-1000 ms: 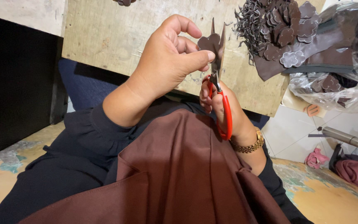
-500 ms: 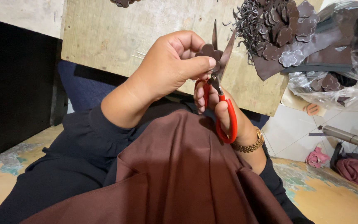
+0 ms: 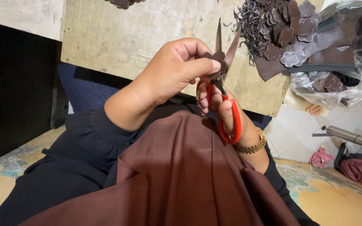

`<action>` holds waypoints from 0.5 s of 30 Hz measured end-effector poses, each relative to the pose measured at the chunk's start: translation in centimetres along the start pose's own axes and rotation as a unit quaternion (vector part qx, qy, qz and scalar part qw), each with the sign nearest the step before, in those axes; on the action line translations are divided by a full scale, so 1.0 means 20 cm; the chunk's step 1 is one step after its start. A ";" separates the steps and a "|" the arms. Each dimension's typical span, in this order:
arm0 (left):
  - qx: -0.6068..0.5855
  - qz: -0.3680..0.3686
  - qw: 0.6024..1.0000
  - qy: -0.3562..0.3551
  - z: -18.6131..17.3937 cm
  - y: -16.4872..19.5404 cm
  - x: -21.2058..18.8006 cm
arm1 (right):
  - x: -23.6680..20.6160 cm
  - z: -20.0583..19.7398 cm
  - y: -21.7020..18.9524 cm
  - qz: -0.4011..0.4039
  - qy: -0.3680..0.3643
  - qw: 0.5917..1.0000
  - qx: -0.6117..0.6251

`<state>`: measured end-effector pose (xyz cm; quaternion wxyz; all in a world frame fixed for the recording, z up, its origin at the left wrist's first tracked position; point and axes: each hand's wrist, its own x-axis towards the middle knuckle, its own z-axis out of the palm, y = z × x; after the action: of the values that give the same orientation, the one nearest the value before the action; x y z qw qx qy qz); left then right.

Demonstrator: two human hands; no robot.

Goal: The person uses red-handled scissors to trim the edges of small dark brown flower-shaped pieces of material. They hold each piece in the left hand and cut with the right, placing finished pieces into a pile on the wooden table.

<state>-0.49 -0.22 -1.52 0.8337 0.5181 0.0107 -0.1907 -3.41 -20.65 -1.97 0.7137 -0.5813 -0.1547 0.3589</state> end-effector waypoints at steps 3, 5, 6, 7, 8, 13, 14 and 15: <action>-0.012 -0.002 1.000 -0.001 0.00 0.00 0.00 | -0.01 0.00 0.02 -0.005 0.009 1.000 0.007; -0.027 -0.005 1.000 -0.004 0.00 -0.01 0.01 | 0.01 0.00 0.04 -0.018 0.019 1.000 0.008; -0.040 -0.008 0.999 -0.006 0.00 -0.02 0.01 | 0.01 0.00 0.06 -0.023 0.025 0.999 0.009; -0.052 -0.011 0.999 -0.007 0.00 -0.02 0.01 | 0.02 0.00 0.08 -0.029 0.031 0.999 0.011; -0.045 0.009 0.999 -0.004 0.01 -0.03 0.02 | 0.02 0.00 0.09 -0.022 0.043 0.999 0.020; -0.039 0.023 0.999 0.012 0.00 -0.08 0.03 | 0.03 0.00 0.14 -0.017 0.060 0.996 0.059; -0.035 0.031 0.999 0.012 0.00 -0.09 0.04 | 0.03 0.00 0.14 -0.016 0.062 0.996 0.060; -0.030 0.039 0.999 0.011 0.00 -0.09 0.04 | 0.02 0.00 0.14 -0.014 0.064 0.996 0.062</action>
<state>-0.39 -1.12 -3.24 0.8555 0.4948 0.0057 -0.1522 -4.05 -20.08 -4.76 0.7619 -0.5554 -0.0946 0.3195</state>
